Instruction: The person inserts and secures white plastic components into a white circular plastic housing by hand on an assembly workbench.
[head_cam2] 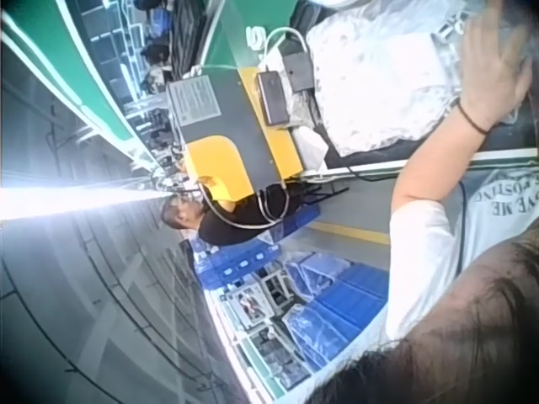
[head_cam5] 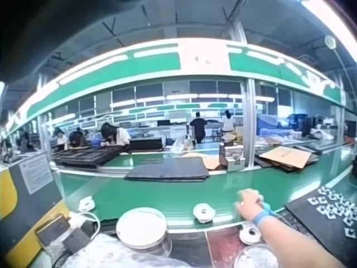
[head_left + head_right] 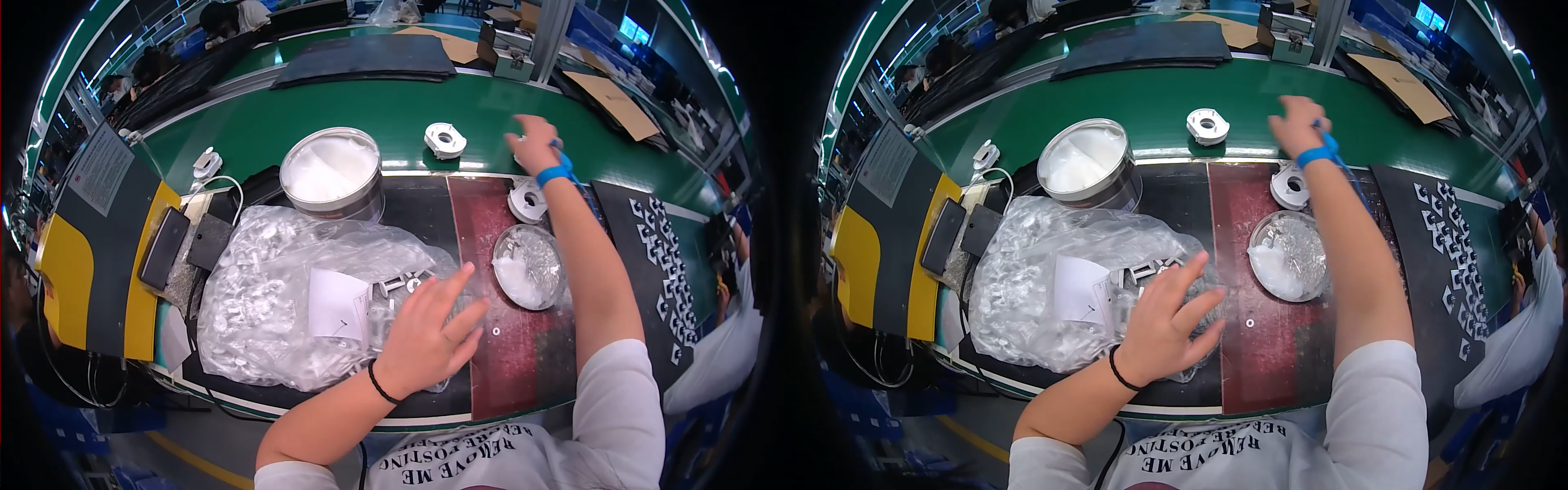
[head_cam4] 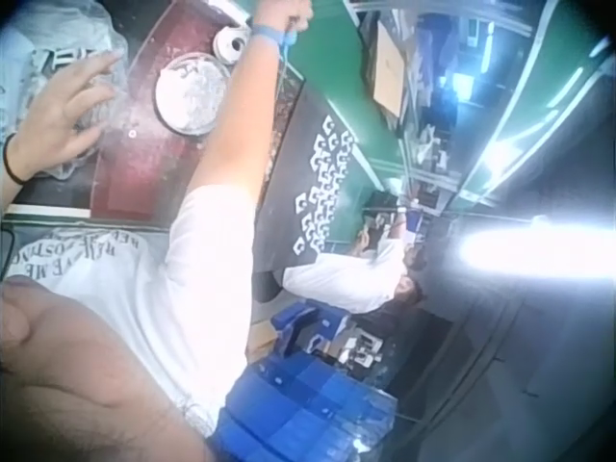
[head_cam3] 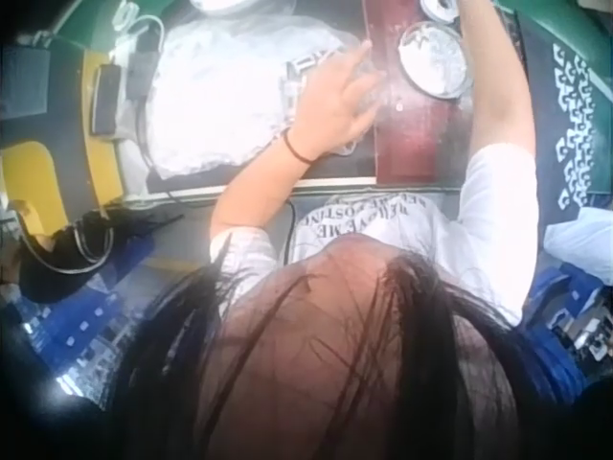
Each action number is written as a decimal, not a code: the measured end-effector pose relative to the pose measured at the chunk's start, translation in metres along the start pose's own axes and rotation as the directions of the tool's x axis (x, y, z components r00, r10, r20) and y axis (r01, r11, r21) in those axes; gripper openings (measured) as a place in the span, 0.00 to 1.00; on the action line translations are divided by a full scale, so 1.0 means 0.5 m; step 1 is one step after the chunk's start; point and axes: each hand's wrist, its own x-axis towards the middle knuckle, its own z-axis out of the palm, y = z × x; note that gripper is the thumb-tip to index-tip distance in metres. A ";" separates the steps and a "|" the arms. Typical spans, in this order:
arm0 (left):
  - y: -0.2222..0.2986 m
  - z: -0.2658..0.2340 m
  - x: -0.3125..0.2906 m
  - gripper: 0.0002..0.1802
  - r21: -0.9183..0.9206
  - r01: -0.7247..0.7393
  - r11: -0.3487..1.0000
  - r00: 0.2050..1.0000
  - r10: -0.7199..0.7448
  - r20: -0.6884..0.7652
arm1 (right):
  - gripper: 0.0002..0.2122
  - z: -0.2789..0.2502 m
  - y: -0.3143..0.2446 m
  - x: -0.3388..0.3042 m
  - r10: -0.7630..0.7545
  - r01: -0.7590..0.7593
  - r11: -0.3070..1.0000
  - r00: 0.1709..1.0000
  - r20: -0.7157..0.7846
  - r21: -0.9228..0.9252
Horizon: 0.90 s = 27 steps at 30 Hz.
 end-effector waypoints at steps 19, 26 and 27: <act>-0.041 0.012 -0.019 0.44 -0.128 0.063 0.990 0.944 -0.101 -0.315 | 0.31 -0.248 -0.253 -0.199 -0.275 -0.527 0.171 0.786 0.554 0.832; 0.004 0.012 -0.015 0.49 -0.245 -0.082 0.966 0.996 0.074 -0.043 | 0.28 -0.340 -0.183 -0.452 -0.360 -0.695 -0.069 0.687 0.632 0.716; 0.009 0.015 -0.016 0.49 -0.262 -0.094 0.960 0.996 0.089 -0.031 | 0.29 -0.354 -0.177 -0.466 -0.342 -0.700 -0.069 0.686 0.642 0.711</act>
